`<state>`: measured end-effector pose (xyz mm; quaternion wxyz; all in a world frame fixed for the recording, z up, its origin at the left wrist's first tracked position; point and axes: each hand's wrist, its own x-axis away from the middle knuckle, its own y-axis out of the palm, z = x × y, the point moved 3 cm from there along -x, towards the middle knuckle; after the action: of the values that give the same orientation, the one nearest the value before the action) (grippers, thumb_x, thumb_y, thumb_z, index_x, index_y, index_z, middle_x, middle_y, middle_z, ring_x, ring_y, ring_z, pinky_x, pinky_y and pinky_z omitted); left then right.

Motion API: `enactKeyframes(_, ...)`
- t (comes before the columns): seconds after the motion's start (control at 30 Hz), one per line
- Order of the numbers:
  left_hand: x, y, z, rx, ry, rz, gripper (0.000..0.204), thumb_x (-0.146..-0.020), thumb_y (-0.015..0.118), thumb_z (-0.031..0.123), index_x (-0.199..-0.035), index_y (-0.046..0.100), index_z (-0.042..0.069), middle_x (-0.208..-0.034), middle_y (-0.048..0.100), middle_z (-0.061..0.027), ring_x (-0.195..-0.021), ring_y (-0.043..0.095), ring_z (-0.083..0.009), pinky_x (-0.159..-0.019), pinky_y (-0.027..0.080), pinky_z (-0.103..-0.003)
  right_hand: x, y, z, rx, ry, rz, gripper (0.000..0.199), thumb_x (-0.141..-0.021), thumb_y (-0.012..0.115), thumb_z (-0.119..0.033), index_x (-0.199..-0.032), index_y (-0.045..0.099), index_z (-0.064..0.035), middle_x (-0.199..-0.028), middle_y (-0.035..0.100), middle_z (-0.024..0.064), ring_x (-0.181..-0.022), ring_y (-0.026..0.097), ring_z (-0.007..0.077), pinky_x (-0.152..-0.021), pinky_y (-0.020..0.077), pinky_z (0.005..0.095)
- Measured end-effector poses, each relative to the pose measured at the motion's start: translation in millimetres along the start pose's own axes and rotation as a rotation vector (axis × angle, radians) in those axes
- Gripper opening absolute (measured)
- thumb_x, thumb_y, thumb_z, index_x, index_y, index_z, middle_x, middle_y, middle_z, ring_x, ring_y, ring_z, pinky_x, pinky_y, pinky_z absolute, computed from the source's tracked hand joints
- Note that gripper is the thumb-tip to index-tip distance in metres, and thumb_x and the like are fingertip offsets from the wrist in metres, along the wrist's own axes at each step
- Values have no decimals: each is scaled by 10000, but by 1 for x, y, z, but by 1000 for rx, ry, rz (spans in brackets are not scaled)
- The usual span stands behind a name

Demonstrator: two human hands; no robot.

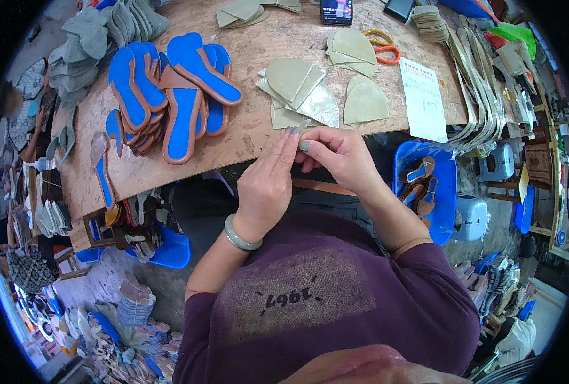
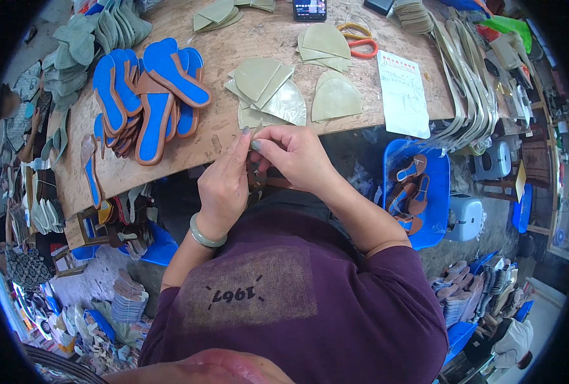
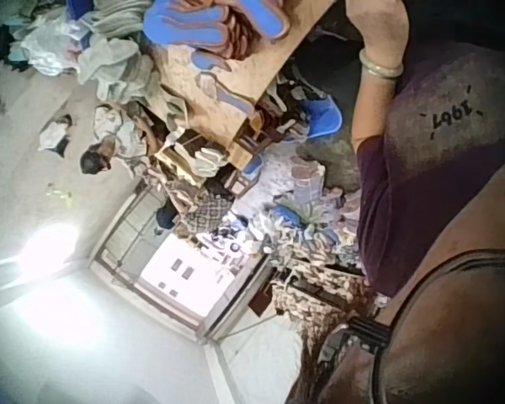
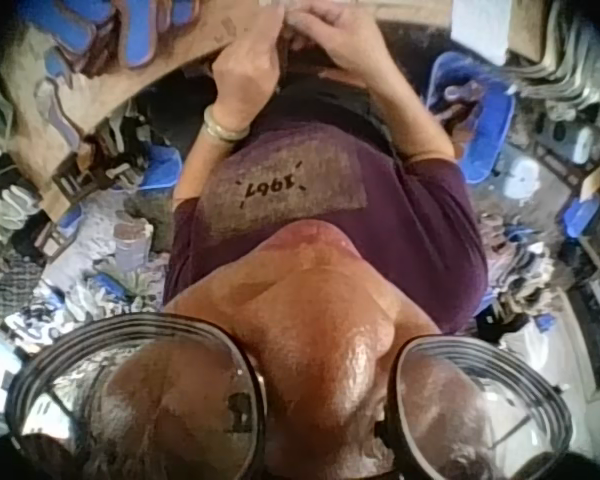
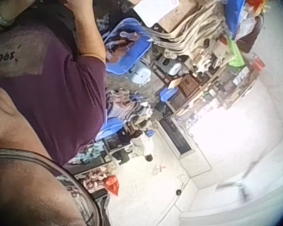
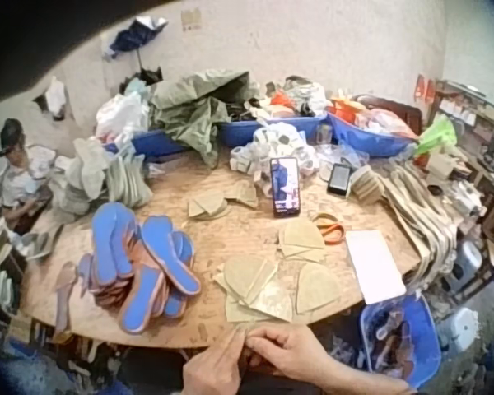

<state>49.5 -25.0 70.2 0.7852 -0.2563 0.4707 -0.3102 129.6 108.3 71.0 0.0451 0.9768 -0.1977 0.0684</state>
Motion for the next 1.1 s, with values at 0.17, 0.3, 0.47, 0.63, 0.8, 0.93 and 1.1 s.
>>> enactKeyframes(0.17, 0, 0, 0, 173, -76, -16, 462, -862, 581, -30, -1320, 541, 19, -1119, 657, -184, -869, 694, -279, -709, 559, -339, -2, -1, 1, -47, 5, -9, 171, -927, 566, -109, -960, 667, 26, -801, 668, 32, -683, 608, 69, -619, 506, 235)
enactKeyframes(0.3, 3, 1, -4, 681, -385, -92, 332, -952, 556, 43, -1282, 553, 3, -1092, 677, -137, -890, 683, -189, -743, 528, -275, -2, -2, 3, 4, -36, 19, 151, -902, 584, -97, -929, 670, 24, -778, 665, 27, -672, 600, 68, -601, 493, 238)
enactKeyframes(0.47, 10, 11, -15, 1230, -719, 0, 204, -994, 542, 115, -1141, 587, -18, -1017, 662, -45, -909, 595, -60, -798, 478, -215, 3, 8, -10, 511, -470, 46, 92, -858, 608, -34, -883, 669, 30, -784, 664, 31, -704, 606, 85, -627, 491, 252)
enactKeyframes(0.63, 10, 12, -23, 1356, -816, 51, 183, -998, 527, 108, -1122, 589, -11, -976, 658, -33, -870, 576, -34, -757, 462, -188, 1, 5, -1, 149, -266, 18, 89, -850, 638, -58, -891, 660, 18, -746, 643, 15, -689, 579, 65, -605, 467, 231)
enactKeyframes(0.8, 9, 8, -8, 594, -486, 89, 213, -976, 542, 74, -1165, 605, 0, -928, 689, -102, -815, 655, -117, -708, 514, -259, -1, 4, -2, 180, -137, -29, 183, -875, 690, -176, -893, 652, 2, -716, 628, -6, -642, 552, 39, -556, 454, 219)
enactKeyframes(0.93, 5, 6, 1, 453, -360, 35, 259, -928, 590, 30, -1185, 617, 25, -942, 691, -176, -821, 703, -258, -720, 535, -313, -7, 0, 9, 161, -96, 6, 244, -893, 687, -227, -812, 632, -3, -664, 594, -9, -606, 530, 43, -534, 443, 230)
enactKeyframes(1.1, 3, -2, -14, 546, -475, 22, 163, -953, 575, 59, -1076, 667, 2, -911, 698, -117, -798, 644, -113, -721, 497, -247, 7, -13, 5, 606, -478, 163, 197, -874, 675, -167, -773, 627, -4, -614, 572, 83, -516, 525, 155, -502, 430, 284)
